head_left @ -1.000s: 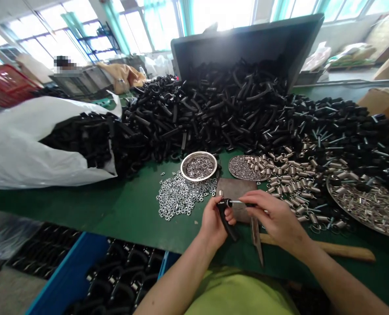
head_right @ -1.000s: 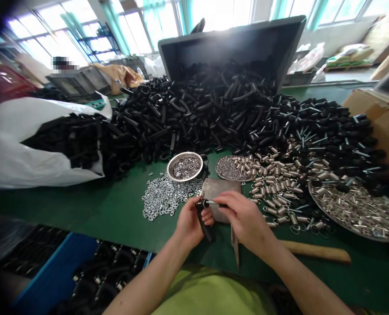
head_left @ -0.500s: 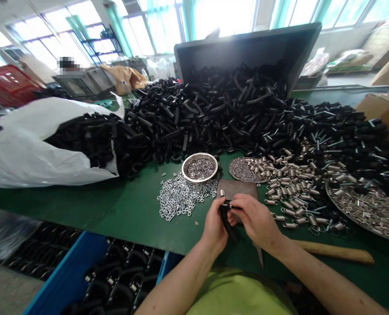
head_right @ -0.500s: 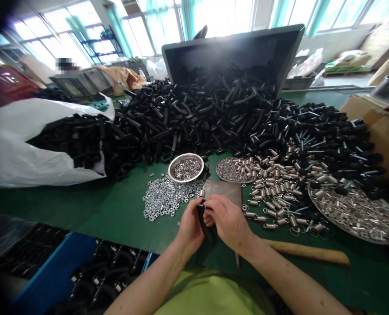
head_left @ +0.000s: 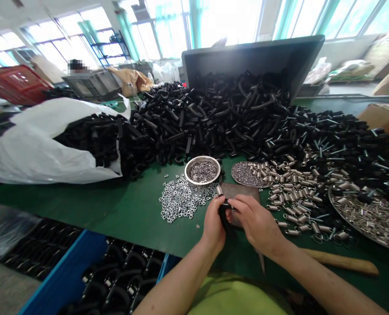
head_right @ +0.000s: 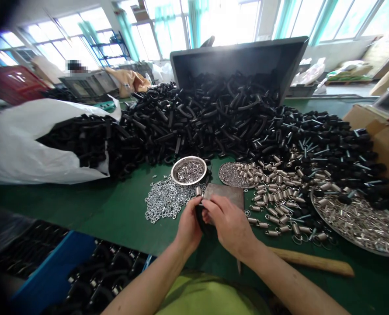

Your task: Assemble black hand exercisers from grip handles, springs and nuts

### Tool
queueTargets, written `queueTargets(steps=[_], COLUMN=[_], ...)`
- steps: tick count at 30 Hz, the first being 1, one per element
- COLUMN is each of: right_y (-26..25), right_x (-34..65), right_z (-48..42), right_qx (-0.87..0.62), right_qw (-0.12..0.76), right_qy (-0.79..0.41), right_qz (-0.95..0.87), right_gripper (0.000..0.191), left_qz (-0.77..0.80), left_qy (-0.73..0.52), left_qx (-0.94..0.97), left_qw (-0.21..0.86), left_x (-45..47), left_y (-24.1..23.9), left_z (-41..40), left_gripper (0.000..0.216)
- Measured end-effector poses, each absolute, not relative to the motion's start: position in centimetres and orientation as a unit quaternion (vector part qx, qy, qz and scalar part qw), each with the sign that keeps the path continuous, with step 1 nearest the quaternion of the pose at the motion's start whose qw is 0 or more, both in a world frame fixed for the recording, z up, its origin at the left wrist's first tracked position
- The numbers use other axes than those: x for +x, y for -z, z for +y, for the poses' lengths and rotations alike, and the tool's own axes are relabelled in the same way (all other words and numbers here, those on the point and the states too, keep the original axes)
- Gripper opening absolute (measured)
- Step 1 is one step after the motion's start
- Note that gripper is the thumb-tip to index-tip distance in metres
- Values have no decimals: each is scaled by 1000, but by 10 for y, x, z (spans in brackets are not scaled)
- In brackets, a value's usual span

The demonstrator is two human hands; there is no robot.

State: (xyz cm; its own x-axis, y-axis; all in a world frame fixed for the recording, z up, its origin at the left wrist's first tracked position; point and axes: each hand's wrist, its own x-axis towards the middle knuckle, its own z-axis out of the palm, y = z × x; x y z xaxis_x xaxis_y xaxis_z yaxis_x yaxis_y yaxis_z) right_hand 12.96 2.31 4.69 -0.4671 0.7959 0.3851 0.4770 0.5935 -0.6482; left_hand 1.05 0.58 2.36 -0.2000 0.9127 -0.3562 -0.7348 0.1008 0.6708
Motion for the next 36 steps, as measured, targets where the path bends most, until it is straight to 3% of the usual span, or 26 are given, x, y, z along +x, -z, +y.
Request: queueTargets(steps=[4, 9, 13, 17, 21, 25, 28, 31, 33, 36], right_y=[-45, -45, -49, -52, -55, -54, -46, -32, -22, -9], right_x=[129, 130, 130, 130, 132, 129, 117, 105, 104, 118], right_z=[24, 26, 27, 27, 27, 26, 23, 20, 23, 43], right_qx=[-458, -418, -468, -412, -471, -439, -428, -423, -441, -471], right_qw=[282, 336, 294, 344, 297, 357, 393, 417, 396, 261], right_qy=[-332, -221, -301, -236, -349, -432, -637, -728, -737, -709], right_qz=[-775, -815, -777, -810, -754, -702, -506, -343, -324, -455], right_gripper=[27, 26, 28, 26, 27, 27, 23, 33, 37, 40], left_qz=[411, 414, 417, 419, 428, 464, 537, 608, 629, 648], left_qy=[-654, -665, -661, -663, -649, -629, -615, -610, -579, -492], left_qx=[158, 167, 188, 186, 233, 300, 359, 384, 416, 487], left_qw=[615, 598, 594, 592, 585, 547, 453, 333, 309, 318], left_x=[10, 8, 7, 6, 5, 0, 0, 3, 2, -5], left_y=[-22, -25, -24, -22, -24, -28, -26, -17, -10, 2], left_z=[6, 6, 7, 7, 6, 7, 6, 3, 2, 6], left_gripper=[21, 19, 19, 19, 17, 13, 20, 41, 53, 57])
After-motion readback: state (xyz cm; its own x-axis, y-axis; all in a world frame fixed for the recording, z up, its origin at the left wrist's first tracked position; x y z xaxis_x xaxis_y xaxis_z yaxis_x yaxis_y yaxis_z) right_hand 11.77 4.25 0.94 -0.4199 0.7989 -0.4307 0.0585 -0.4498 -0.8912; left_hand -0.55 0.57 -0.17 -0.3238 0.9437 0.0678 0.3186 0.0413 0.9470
